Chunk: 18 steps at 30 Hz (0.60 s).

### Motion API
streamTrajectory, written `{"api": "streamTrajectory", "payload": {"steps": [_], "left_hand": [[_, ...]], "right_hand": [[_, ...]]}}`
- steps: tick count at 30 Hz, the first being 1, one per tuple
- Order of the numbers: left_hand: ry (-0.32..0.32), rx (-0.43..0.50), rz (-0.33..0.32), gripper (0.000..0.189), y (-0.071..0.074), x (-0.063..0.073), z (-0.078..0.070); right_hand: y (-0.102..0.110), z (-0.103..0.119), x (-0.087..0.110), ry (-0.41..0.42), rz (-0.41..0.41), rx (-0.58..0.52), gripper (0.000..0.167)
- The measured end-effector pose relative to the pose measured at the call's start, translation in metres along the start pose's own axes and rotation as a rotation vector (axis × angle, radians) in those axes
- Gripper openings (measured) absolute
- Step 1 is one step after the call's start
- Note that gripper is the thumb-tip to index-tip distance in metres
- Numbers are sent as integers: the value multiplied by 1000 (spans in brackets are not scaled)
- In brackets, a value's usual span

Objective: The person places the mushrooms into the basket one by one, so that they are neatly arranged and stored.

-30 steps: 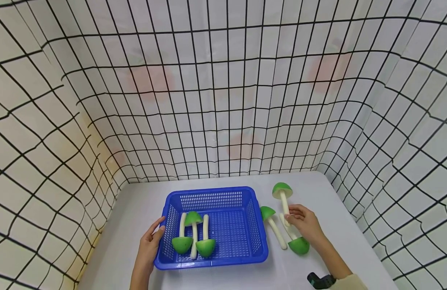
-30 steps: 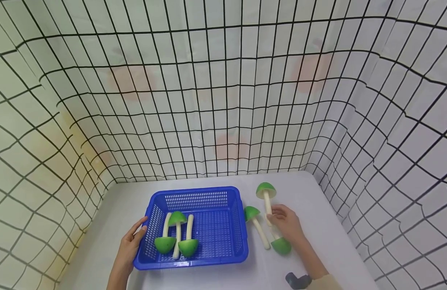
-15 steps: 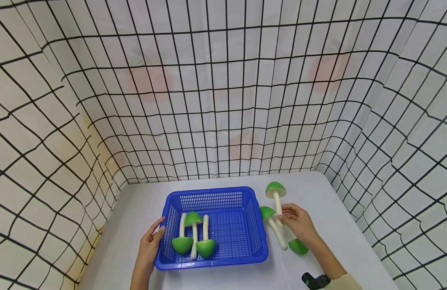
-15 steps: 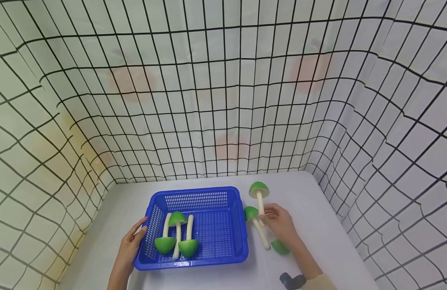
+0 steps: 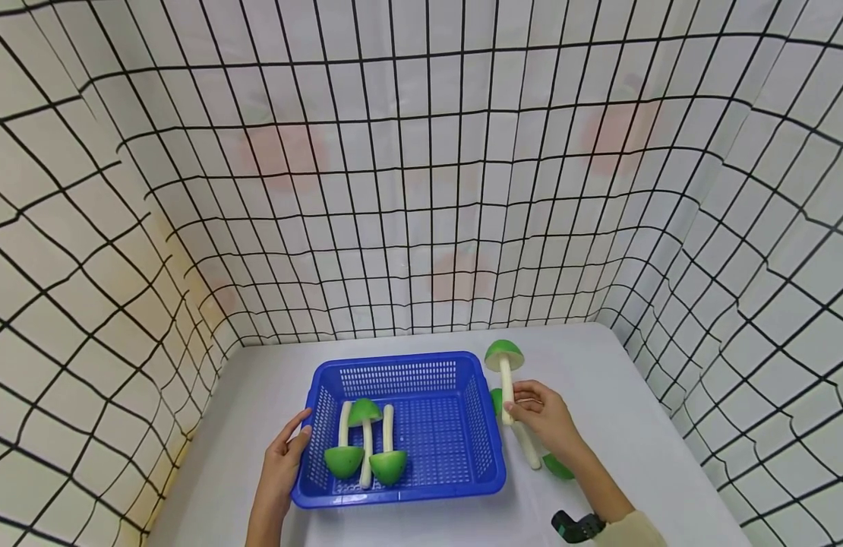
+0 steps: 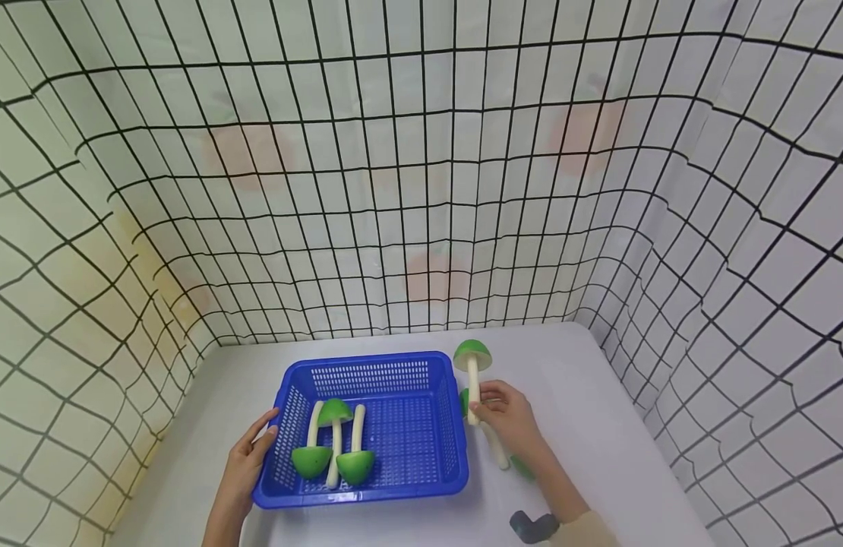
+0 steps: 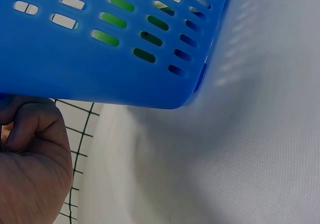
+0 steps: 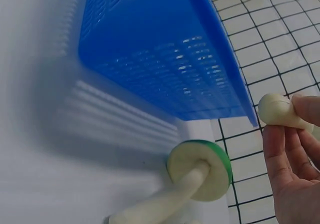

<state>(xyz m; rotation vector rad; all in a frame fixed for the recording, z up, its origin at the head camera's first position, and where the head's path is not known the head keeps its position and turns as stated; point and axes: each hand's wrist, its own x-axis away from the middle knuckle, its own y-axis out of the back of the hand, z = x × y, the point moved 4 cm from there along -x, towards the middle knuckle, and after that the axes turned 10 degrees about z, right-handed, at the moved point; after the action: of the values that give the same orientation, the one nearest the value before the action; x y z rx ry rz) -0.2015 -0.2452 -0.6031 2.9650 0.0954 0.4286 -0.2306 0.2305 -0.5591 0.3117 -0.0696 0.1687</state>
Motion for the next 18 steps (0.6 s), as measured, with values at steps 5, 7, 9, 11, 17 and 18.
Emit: {"api": "streamTrajectory", "payload": {"steps": [5,7,9,11,17,18], "left_hand": [[-3,2,2,51,-2,-2,0],[-4,2,1,50,-2,-1,0],[-3,1,0,50,-3,-1,0],[-7,0,2,50,-3,-1,0],[11,-19,2,53,-1,-1,1],[17,-20,-1,53,0,-1,1]], "right_hand": [[-10,12,-2,17,3,-1,43],[-14,17,-2,17,6,3,42],[-19,21,-4,18,9,7,41],[-24,24,-5,17,14,1,40],[-40,35,-7,38,46,-2,39],[-43,36,-7,41,53,0,39]]}}
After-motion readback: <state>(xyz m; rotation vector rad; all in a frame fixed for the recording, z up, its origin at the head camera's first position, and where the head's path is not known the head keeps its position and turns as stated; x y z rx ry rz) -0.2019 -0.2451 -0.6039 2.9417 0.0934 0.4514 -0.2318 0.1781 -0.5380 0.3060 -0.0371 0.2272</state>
